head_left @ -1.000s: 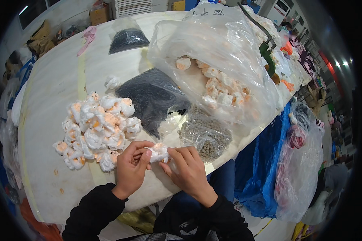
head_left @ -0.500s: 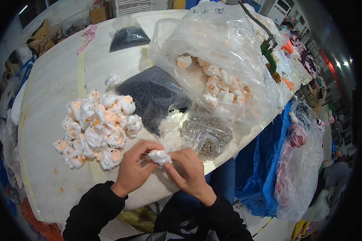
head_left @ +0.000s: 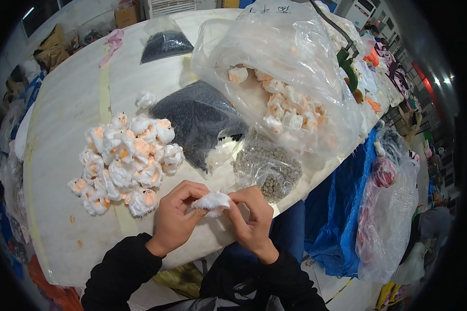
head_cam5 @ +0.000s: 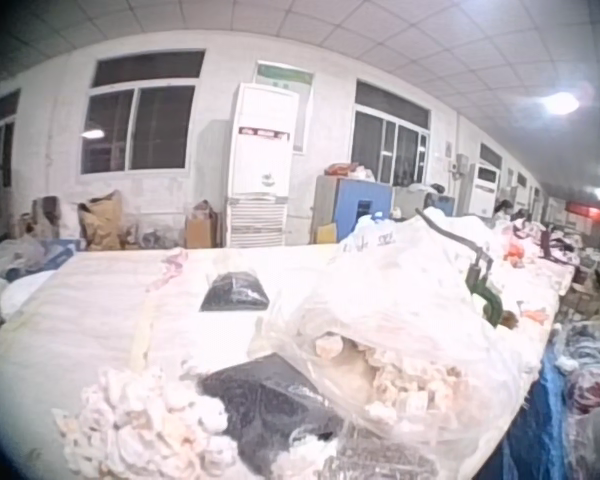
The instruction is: The person assembles small white stuffed toys by hand at a workbench. They repeatedly pick up a toy body, insert small gray pellets into it, and place the finished unit on the table. The process is continuous and repetitive throughout the clip.
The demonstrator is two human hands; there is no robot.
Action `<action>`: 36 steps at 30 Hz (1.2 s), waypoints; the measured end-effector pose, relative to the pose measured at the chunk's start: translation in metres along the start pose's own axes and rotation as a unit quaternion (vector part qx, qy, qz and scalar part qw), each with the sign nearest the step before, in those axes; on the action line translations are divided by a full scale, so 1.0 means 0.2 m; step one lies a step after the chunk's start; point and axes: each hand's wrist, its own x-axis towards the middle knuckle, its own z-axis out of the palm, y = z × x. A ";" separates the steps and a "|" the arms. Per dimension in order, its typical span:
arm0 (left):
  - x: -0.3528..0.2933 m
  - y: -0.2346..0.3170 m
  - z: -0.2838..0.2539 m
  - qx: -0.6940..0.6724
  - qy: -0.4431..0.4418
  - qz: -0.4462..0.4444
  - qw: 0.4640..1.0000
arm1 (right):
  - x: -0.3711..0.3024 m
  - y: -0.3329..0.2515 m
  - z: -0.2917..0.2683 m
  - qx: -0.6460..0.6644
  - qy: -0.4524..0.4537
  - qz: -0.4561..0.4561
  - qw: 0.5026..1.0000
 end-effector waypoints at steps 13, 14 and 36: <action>0.01 0.05 -0.01 0.012 0.011 -0.135 0.991 | -0.05 -0.03 0.04 0.078 -0.021 0.018 0.997; 0.01 0.03 -0.02 -0.001 0.014 -0.138 0.990 | -0.08 0.01 0.07 0.113 -0.007 0.058 0.992; -0.01 0.03 0.00 -0.022 -0.019 -0.143 0.989 | -0.07 0.04 0.07 0.137 -0.017 0.089 0.986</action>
